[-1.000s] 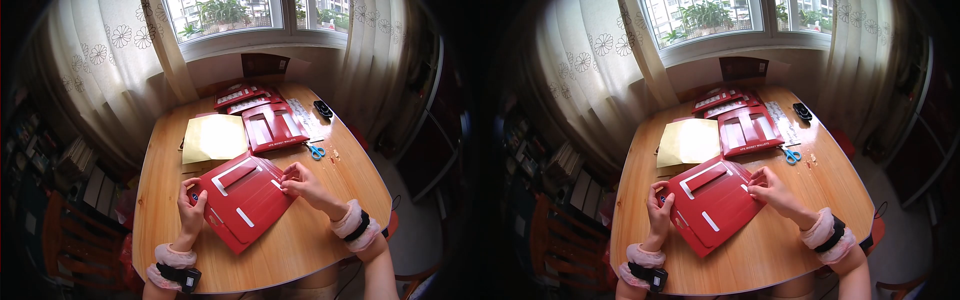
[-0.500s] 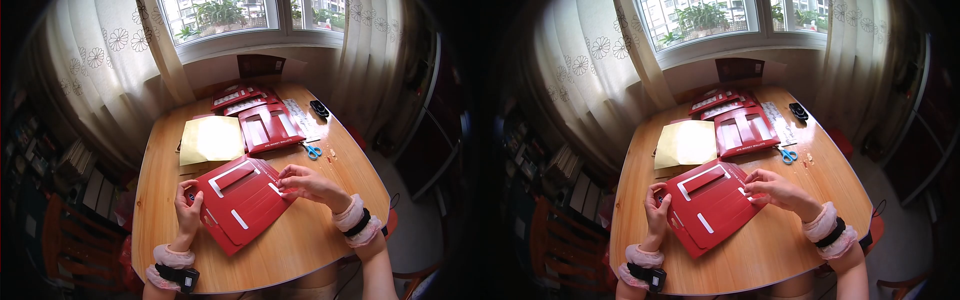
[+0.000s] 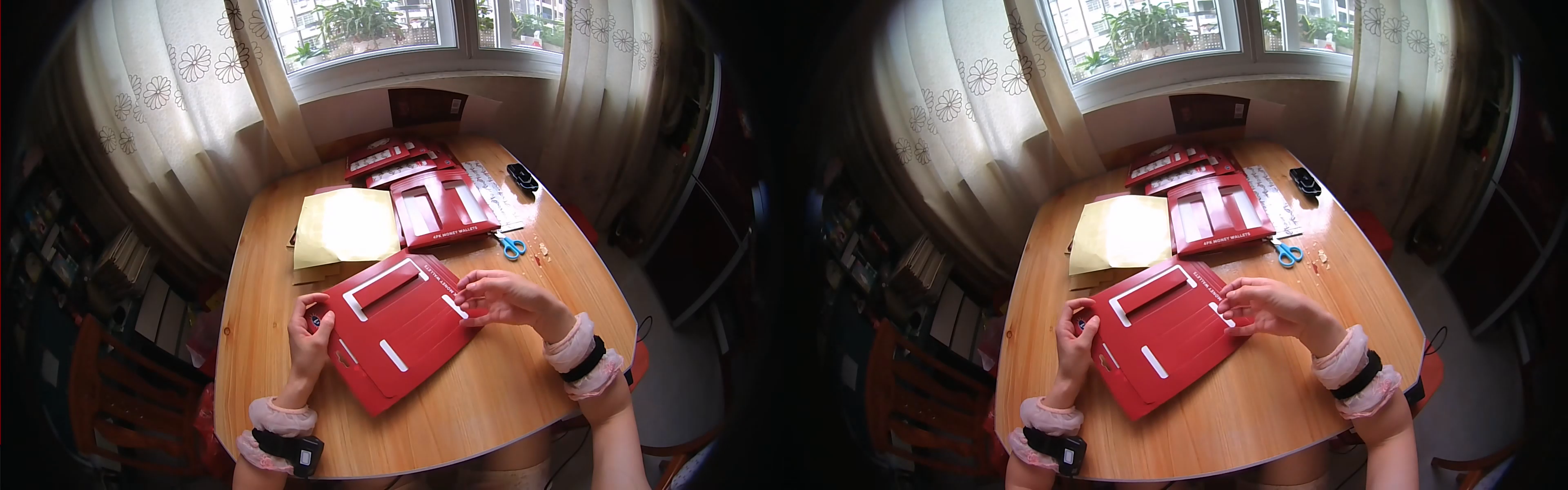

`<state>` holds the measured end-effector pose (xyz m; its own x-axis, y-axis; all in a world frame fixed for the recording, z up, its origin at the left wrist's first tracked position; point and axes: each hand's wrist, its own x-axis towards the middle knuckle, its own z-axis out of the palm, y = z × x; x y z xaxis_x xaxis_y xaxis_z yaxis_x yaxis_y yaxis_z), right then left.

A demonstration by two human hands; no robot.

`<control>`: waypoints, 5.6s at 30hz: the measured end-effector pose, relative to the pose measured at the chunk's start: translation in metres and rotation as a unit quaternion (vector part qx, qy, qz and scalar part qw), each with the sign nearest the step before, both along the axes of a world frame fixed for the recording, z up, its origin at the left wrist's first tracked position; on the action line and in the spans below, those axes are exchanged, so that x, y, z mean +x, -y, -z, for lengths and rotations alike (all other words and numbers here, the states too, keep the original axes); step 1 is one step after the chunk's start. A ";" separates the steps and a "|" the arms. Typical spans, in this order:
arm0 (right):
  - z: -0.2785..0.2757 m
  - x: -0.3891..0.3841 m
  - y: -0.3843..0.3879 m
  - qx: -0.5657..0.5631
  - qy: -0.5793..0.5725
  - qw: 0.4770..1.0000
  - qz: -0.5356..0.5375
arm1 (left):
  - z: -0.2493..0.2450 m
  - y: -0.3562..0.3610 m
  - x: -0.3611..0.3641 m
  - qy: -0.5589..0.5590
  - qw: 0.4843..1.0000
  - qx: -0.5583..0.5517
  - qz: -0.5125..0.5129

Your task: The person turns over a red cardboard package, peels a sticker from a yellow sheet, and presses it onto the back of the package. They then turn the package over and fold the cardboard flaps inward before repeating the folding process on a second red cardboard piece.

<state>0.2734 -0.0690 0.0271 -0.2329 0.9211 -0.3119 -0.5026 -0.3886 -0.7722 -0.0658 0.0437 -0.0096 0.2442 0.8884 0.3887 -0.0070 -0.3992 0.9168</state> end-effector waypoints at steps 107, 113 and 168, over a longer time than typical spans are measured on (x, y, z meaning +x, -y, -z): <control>0.006 -0.046 0.014 0.408 0.641 0.649 -0.021 | -0.017 0.021 0.001 0.034 0.994 0.099 -0.005; 0.019 -0.078 0.024 0.407 0.693 0.593 -0.045 | -0.019 0.024 0.000 0.026 0.996 0.084 0.001; -0.004 -0.077 0.027 0.552 0.700 0.387 0.234 | 0.011 0.012 -0.014 0.133 0.858 -0.309 0.388</control>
